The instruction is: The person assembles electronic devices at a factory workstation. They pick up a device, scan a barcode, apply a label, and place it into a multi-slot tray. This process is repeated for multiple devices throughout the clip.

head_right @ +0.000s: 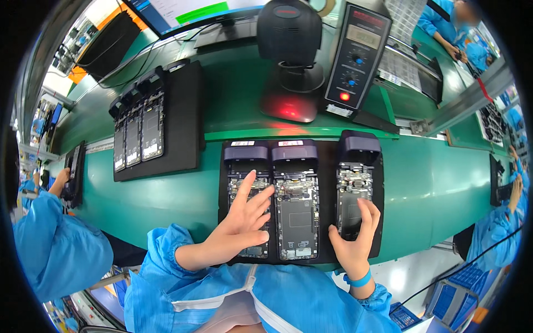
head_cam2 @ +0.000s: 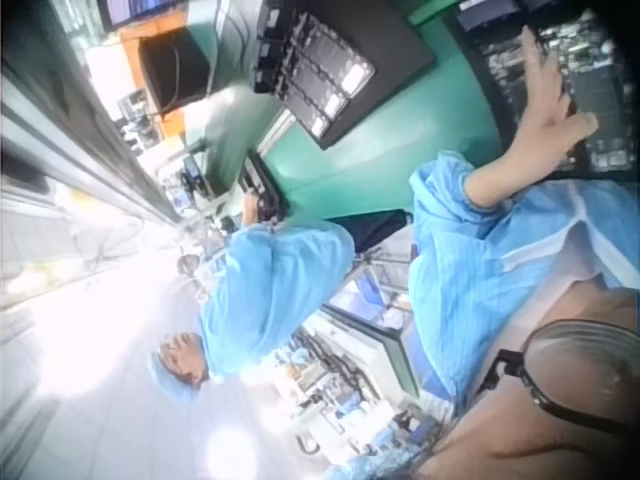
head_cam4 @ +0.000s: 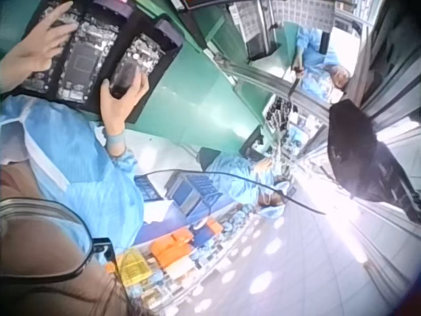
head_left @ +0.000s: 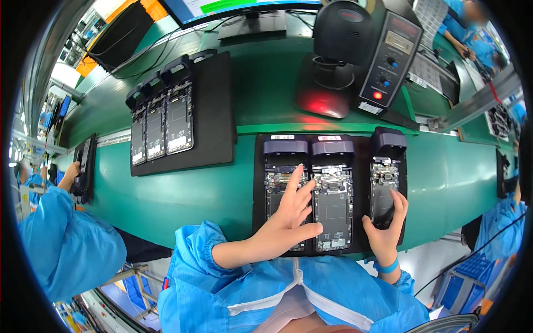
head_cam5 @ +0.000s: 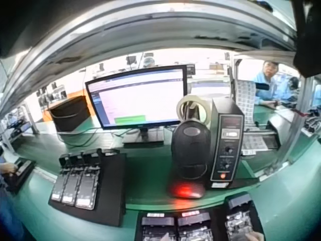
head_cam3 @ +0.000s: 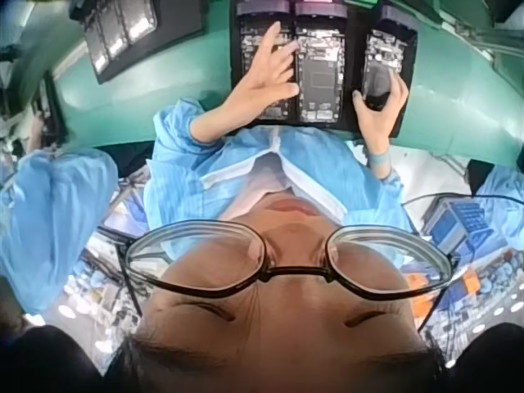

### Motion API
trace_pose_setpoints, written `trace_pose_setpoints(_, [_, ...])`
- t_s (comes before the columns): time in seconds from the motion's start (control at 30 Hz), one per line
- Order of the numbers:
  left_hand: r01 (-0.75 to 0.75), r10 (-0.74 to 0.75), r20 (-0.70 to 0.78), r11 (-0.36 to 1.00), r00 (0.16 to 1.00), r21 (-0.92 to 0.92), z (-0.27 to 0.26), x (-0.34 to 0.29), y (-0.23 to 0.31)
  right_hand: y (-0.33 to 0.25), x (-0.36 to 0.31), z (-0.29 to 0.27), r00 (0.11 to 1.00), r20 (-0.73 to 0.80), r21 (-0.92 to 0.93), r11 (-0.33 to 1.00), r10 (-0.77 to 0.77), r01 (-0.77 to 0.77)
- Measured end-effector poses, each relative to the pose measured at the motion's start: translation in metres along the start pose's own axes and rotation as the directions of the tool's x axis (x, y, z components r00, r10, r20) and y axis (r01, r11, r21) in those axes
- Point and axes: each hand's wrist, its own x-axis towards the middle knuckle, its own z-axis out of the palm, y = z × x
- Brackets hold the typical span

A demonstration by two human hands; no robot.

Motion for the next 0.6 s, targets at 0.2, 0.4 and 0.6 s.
trace_pose_setpoints(0.2, [0.24,-0.17,0.204,0.888,0.964,-0.392,0.022,0.025,-0.013,-0.026,0.009,-0.013,0.877,0.155,0.348,0.856,-0.454,0.382])
trace_pose_setpoints(0.4, [0.157,-0.198,-0.057,0.898,0.979,-0.411,0.013,0.002,-0.018,-0.001,0.132,-0.037,0.974,-0.181,0.624,0.781,0.136,0.007])
trace_pose_setpoints(0.6, [-0.063,0.015,-0.181,0.963,0.983,-0.263,-0.011,-0.039,-0.008,0.034,0.213,-0.038,0.86,0.035,0.69,0.61,0.509,-0.389])
